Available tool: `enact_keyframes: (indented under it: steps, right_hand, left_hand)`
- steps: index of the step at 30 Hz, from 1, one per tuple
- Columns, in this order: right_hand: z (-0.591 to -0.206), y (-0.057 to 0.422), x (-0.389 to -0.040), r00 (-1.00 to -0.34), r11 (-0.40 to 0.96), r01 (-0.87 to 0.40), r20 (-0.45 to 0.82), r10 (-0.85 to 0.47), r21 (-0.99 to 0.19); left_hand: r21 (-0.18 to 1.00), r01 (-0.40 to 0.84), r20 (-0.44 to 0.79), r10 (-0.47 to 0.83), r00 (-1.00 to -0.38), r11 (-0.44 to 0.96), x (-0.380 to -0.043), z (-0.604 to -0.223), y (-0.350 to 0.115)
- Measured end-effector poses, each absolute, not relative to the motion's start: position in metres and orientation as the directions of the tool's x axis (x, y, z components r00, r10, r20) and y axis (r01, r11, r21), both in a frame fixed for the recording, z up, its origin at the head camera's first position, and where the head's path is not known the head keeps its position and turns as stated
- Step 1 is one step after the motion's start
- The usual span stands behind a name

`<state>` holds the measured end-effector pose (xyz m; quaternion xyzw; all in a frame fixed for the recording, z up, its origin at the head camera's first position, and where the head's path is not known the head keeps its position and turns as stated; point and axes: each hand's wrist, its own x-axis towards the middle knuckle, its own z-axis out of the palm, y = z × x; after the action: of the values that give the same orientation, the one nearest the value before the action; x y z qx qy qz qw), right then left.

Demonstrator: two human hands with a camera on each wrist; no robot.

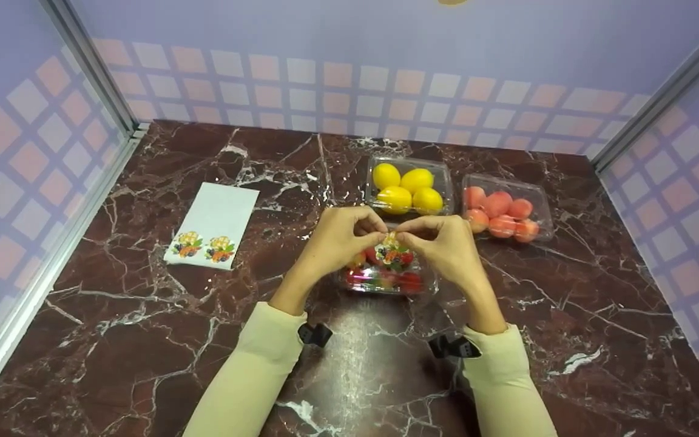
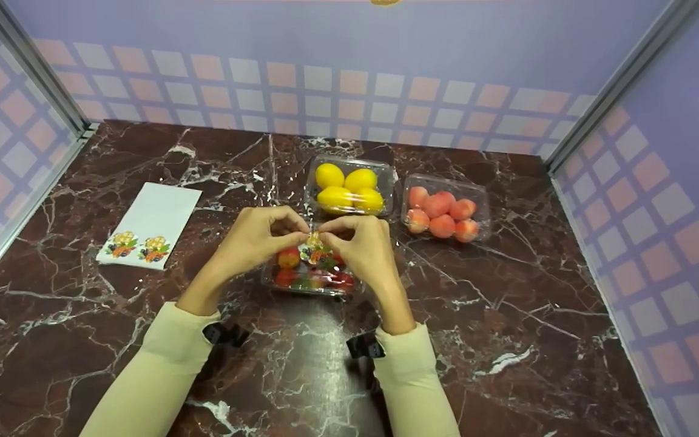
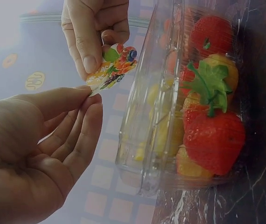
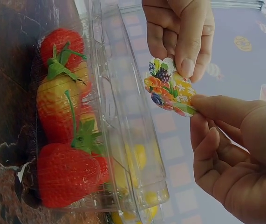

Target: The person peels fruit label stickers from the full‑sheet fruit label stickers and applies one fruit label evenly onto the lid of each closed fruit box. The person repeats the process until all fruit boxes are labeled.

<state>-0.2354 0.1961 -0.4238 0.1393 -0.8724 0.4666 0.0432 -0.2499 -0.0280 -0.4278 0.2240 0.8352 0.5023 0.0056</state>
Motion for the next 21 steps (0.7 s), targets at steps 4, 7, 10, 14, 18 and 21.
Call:
enact_keyframes:
  steps: [4,7,10,14,18,21]
  right_hand:
    - [-0.4245,0.1953,-0.2358,-0.957,0.547,-0.287,0.212,-0.198,-0.786]
    - [-0.4249,0.1949,-0.2358,-0.957,0.554,-0.290,0.217,-0.195,-0.780]
    - [-0.4262,0.1948,-0.2363,-0.956,0.560,-0.294,0.223,-0.192,-0.775]
    - [-0.4284,0.1947,-0.2373,-0.950,0.572,-0.313,0.245,-0.195,-0.758]
    - [-0.4301,0.1941,-0.2384,-0.940,0.578,-0.340,0.270,-0.207,-0.742]
    - [-0.4314,0.1936,-0.2390,-0.935,0.585,-0.354,0.283,-0.212,-0.730]
  left_hand:
    - [0.842,0.368,0.218,0.374,-0.901,0.396,-0.2509,-0.4293,-0.0275]
    - [0.843,0.367,0.219,0.371,-0.902,0.394,-0.2511,-0.4301,-0.0271]
    - [0.839,0.364,0.216,0.367,-0.905,0.403,-0.2512,-0.4309,-0.0269]
    - [0.830,0.364,0.210,0.368,-0.906,0.423,-0.2520,-0.4320,-0.0263]
    - [0.820,0.368,0.213,0.364,-0.907,0.438,-0.2521,-0.4331,-0.0259]
    - [0.815,0.379,0.229,0.358,-0.905,0.438,-0.2522,-0.4343,-0.0256]
